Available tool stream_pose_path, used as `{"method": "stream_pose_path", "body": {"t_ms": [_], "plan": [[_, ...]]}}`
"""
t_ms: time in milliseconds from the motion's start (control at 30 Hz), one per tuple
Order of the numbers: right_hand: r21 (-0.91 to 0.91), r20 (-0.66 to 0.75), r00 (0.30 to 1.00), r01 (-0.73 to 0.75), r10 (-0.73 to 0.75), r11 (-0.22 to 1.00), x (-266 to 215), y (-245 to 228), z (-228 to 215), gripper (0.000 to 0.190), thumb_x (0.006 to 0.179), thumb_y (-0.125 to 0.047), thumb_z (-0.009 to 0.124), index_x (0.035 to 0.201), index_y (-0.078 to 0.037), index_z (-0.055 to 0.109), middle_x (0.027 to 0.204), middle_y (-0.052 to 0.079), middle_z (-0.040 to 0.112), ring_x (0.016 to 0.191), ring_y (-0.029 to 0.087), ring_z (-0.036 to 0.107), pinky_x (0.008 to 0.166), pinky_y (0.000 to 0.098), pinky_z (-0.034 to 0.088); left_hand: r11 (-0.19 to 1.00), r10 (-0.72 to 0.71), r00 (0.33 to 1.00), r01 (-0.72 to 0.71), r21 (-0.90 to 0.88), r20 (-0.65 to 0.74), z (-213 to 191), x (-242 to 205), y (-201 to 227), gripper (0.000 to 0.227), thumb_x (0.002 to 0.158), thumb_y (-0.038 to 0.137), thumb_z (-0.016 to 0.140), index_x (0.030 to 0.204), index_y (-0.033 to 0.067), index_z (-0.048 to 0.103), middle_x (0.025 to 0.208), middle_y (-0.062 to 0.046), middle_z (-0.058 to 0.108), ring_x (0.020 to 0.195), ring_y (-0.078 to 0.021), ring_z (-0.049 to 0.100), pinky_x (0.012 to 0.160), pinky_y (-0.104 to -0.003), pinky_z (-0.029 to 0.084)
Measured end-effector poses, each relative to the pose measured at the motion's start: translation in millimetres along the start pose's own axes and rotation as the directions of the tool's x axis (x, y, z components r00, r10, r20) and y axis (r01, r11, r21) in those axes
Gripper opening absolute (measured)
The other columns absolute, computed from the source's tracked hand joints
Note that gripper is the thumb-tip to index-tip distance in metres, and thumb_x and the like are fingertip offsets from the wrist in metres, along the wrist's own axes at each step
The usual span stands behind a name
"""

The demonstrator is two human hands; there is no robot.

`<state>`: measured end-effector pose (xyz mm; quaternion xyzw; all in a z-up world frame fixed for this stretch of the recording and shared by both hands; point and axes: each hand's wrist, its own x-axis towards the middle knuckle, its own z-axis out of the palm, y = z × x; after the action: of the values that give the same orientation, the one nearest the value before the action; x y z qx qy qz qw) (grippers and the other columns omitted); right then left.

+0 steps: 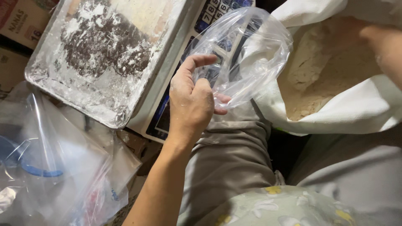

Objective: The person scoops flour from a large sack into a plastic bag using a blue scoop, places the bag on a digital scale, and adjusts the contents to reach a target weight. The person then ties the bag and sets it aside, repeating the process for additional bags.

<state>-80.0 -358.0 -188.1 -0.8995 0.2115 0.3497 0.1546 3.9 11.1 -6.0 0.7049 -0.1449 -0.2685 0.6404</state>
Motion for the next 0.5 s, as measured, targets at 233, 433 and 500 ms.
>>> {"method": "stream_pose_path", "body": {"t_ms": [233,433,500], "plan": [[-0.133,-0.030,0.999,-0.037,0.033,0.990,11,10,8,0.072,0.070,-0.025,0.085,0.137,-0.014,0.060,0.134,0.009,0.069,0.124,0.027,0.065,0.108,0.0401,0.051,1.000,0.007,1.000,-0.007,0.011,0.006,1,-1,1,0.048,0.082,-0.002,0.035,0.123,-0.0050,0.059,0.114,-0.020,0.069,0.065,-0.0186,0.076,0.048,-0.029,0.065],[-0.191,-0.021,0.999,-0.043,0.039,0.981,1,5,7,0.074,0.070,-0.025,0.086,0.139,-0.015,0.059,0.135,0.009,0.068,0.127,0.028,0.063,0.109,0.0407,0.051,1.000,0.011,1.000,-0.010,-0.013,0.010,4,-1,-1,0.048,0.082,-0.002,0.035,0.124,-0.0051,0.058,0.111,-0.021,0.069,0.065,-0.0193,0.076,0.049,-0.029,0.065],[-0.183,-0.013,0.999,-0.035,0.034,0.982,-6,-2,4,0.074,0.070,-0.025,0.086,0.139,-0.015,0.059,0.136,0.009,0.068,0.128,0.028,0.063,0.110,0.0409,0.051,1.000,0.001,1.000,-0.001,-0.003,0.005,6,-1,0,0.048,0.082,-0.002,0.035,0.124,-0.0047,0.058,0.106,-0.022,0.071,0.065,-0.0195,0.076,0.050,-0.029,0.065]]}}
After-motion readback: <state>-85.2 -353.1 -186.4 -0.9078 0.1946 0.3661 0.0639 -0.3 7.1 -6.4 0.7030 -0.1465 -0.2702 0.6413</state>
